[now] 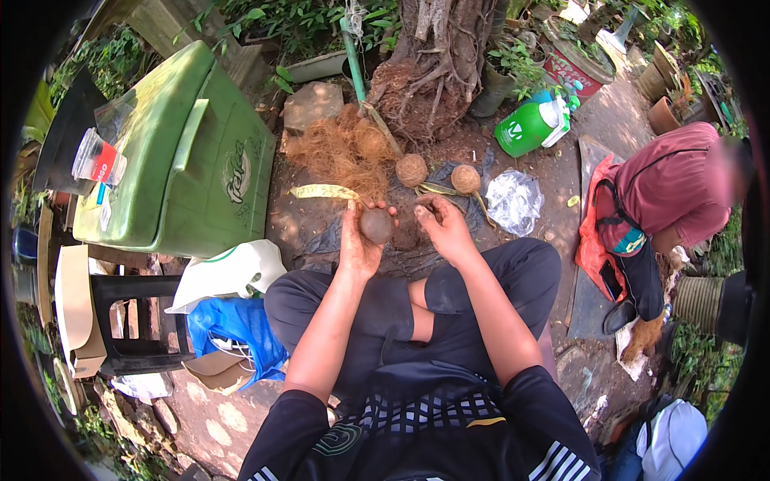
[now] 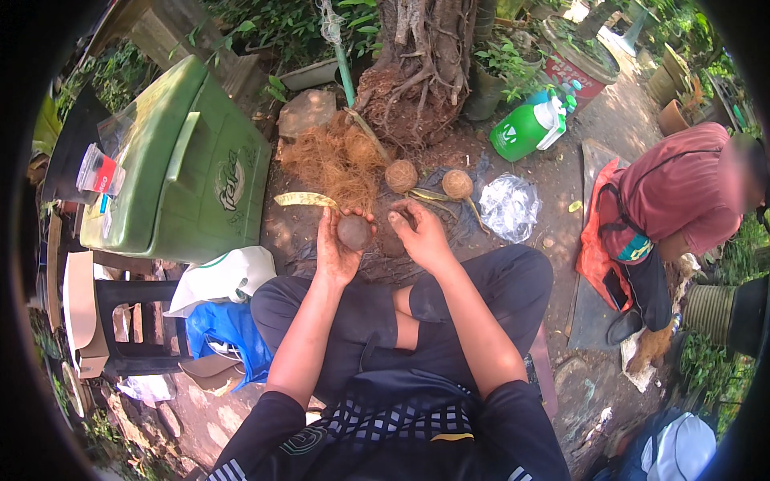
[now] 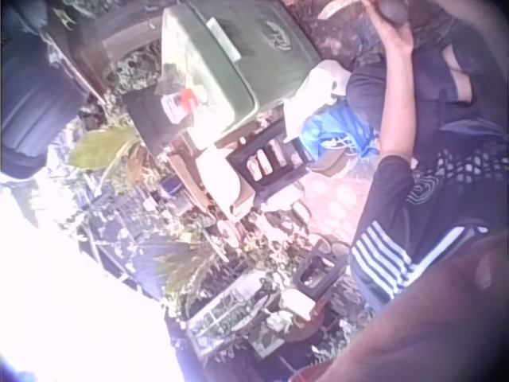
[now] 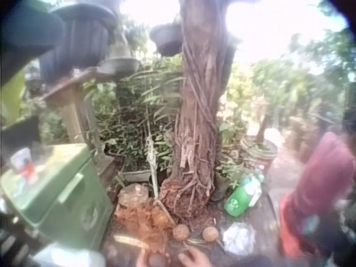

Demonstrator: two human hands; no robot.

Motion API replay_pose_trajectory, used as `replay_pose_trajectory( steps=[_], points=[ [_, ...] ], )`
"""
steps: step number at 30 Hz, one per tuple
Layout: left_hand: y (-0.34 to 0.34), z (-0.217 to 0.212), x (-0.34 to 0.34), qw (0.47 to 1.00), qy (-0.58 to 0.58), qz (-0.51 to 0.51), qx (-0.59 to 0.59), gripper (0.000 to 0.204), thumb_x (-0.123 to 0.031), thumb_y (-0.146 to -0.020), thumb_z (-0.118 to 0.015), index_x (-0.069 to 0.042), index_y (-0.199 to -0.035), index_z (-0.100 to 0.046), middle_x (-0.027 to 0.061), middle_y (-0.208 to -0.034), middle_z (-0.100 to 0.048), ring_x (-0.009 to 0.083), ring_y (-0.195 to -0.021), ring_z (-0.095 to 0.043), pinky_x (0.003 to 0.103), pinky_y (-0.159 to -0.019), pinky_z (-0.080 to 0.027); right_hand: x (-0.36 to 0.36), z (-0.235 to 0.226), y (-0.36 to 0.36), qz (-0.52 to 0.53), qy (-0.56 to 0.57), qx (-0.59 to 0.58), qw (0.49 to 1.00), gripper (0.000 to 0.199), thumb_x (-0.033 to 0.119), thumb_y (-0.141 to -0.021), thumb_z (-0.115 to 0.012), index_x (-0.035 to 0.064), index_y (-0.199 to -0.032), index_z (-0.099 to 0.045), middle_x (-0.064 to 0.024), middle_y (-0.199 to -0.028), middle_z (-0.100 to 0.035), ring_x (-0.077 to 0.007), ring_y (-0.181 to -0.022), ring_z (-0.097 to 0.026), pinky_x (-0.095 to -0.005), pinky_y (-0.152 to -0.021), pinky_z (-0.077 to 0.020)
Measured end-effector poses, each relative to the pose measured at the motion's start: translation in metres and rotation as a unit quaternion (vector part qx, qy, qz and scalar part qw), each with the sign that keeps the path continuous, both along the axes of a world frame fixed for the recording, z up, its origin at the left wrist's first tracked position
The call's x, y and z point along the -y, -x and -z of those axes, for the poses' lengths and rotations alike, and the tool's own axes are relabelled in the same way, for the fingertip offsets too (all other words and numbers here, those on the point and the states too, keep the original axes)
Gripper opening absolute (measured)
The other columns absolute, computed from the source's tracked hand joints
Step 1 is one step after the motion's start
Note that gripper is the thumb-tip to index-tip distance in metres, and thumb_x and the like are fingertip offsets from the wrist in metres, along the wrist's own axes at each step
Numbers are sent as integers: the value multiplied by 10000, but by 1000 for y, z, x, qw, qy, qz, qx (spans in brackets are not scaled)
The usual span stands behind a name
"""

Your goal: The person sits on the ground and repeatedly shapes a lump of clay by hand, rolling and pressing it into a rounded form. The person handles the clay continuously, occasionally adjusting its position, while another person works nearby.

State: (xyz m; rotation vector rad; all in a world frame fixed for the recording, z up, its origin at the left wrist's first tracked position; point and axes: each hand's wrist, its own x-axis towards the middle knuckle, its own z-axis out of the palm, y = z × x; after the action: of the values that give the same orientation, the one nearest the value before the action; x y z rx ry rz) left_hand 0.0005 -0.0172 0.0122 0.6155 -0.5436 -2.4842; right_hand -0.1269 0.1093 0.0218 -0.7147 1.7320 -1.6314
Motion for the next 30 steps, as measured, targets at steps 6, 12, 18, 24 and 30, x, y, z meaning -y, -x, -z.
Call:
replay_pose_trajectory(
  steps=[6,12,18,24,30],
  points=[
    [2,9,2,999,29,-27,6,256,-371,-1022,-525,-116,-1020,-534,43,-947,-608,206,-942,-633,396,-833,-538,-3,-29,-23,-49,42,57,996,262,85,-963,-595,10,-1212,-561,1,-865,-587,-55,-750,-503,-229,-657,-441],
    [1,7,1,998,43,-37,3,281,-404,-1031,-494,-127,-1034,-537,32,-957,-611,185,-934,-624,353,-824,-508,3,-40,-40,-98,29,8,995,317,97,-934,-641,35,-1230,-547,-51,-916,-665,-93,-845,-580,-276,-756,-478],
    [-5,-1,-9,997,75,-24,-13,515,-588,-1009,-391,-121,-1169,-536,48,-1044,-615,183,-1032,-584,347,-907,-464,16,-49,-47,-64,-28,-35,997,372,139,-894,-681,51,-1228,-542,-74,-785,-674,-126,-750,-617,-286,-718,-484],
    [-5,4,-17,984,164,-62,-12,609,-621,-969,-458,-99,-1283,-488,71,-1231,-551,177,-1130,-533,338,-988,-418,23,-64,-43,-46,-183,-170,967,484,311,-871,-708,66,-1256,-545,-83,-695,-652,-212,-650,-650,-334,-664,-508],
    [-6,1,-20,955,285,-82,-27,542,-442,-987,-524,-72,-1369,-424,89,-1337,-509,204,-1236,-490,365,-1053,-384,22,-45,-45,-58,-234,-202,949,668,513,-914,-584,91,-1408,-428,-187,-865,-703,-390,-850,-697,-448,-764,-524]
  ],
)
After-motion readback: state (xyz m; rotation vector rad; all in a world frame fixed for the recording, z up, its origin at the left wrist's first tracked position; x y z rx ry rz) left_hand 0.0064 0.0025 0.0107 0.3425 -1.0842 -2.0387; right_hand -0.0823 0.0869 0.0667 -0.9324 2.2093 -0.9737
